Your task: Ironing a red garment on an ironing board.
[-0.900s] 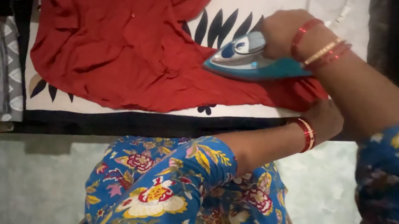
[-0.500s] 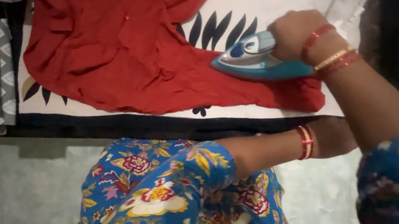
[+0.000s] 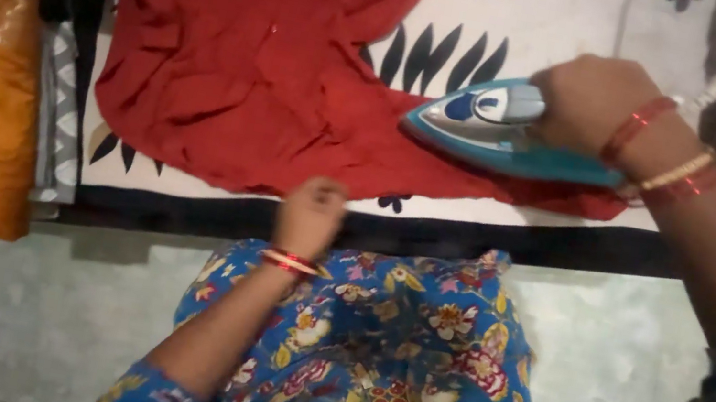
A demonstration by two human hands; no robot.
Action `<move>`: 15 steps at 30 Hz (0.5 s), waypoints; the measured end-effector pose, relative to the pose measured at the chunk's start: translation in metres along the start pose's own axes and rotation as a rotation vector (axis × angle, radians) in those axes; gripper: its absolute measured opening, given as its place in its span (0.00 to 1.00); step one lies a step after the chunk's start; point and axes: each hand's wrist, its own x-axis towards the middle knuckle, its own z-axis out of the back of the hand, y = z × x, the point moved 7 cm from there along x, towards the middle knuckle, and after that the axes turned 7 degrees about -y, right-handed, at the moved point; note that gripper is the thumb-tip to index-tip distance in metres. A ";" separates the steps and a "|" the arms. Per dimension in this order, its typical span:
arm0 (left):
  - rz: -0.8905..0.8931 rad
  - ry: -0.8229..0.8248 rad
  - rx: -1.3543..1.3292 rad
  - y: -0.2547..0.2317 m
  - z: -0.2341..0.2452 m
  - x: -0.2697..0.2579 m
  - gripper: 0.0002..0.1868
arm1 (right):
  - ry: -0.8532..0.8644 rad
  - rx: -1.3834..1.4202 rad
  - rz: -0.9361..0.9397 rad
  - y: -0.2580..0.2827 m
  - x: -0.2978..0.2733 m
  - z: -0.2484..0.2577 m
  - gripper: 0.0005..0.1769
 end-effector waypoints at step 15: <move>0.570 -0.315 -0.811 0.152 0.004 0.039 0.15 | 0.040 0.066 -0.089 0.031 0.037 -0.055 0.23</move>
